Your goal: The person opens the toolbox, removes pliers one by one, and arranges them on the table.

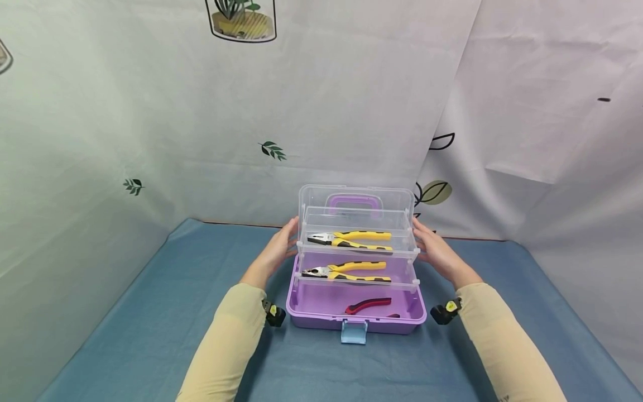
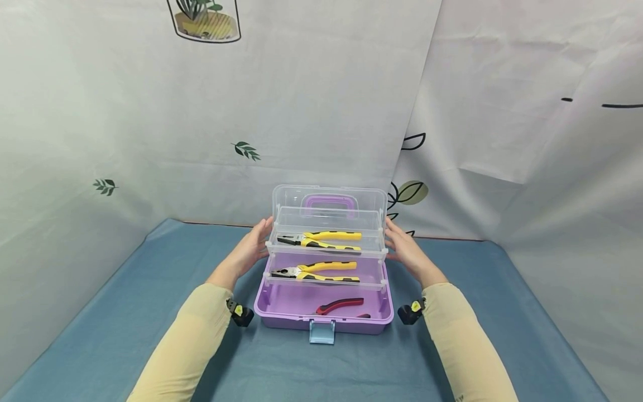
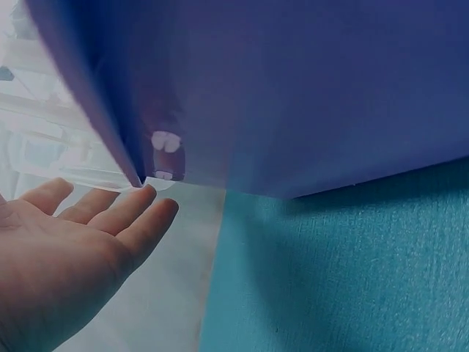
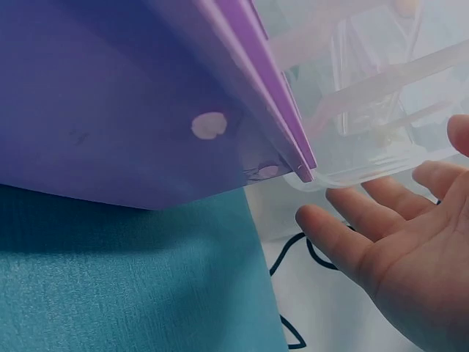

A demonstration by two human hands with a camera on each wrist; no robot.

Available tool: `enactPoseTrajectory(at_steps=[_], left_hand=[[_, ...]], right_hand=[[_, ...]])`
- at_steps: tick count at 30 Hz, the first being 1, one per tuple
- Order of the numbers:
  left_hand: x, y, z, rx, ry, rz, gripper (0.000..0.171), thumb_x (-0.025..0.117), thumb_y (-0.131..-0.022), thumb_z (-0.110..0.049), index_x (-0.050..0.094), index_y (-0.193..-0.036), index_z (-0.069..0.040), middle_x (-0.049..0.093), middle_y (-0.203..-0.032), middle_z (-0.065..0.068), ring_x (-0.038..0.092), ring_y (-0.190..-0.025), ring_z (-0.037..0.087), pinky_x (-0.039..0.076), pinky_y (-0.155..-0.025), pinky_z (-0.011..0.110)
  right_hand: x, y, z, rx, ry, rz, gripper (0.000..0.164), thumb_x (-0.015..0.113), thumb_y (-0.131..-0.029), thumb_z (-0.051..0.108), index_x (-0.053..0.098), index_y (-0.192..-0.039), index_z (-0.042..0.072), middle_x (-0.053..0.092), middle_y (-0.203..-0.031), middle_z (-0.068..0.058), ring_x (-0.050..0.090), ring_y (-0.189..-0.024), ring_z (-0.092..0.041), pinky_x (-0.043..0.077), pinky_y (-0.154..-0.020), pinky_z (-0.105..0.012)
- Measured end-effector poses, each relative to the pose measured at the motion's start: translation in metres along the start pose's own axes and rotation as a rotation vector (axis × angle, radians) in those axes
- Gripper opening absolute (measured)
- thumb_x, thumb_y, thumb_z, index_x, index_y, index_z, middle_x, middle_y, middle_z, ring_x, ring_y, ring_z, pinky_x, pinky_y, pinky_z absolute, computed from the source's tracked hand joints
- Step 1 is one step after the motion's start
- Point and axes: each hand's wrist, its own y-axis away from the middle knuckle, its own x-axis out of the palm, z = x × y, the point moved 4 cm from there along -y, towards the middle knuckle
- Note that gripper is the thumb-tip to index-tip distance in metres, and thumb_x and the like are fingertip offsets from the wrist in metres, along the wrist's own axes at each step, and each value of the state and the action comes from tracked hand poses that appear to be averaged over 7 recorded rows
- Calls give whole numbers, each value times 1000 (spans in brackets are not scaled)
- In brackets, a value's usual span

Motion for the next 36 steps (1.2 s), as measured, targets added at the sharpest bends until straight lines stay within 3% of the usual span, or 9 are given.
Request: enactPoseTrajectory(at_steps=[14, 36], left_hand=[[1, 2, 1, 21, 13, 21, 66, 17, -101, -47, 10, -152, -6, 10, -159, 17, 17, -143, 42, 22, -115, 55], [2, -2, 6, 24, 15, 29, 65, 16, -101, -47, 8, -153, -8, 7, -159, 17, 14, -142, 44, 19, -115, 58]], right_hand=[[3, -2, -4, -28, -31, -1, 67, 26, -100, 53, -4, -153, 26, -4, -161, -9, 23, -140, -44, 32, -107, -62], [4, 0, -6, -26, -33, -26, 66, 25, -101, 50, -5, -153, 21, -1, -160, -14, 24, -140, -44, 32, -107, -60]])
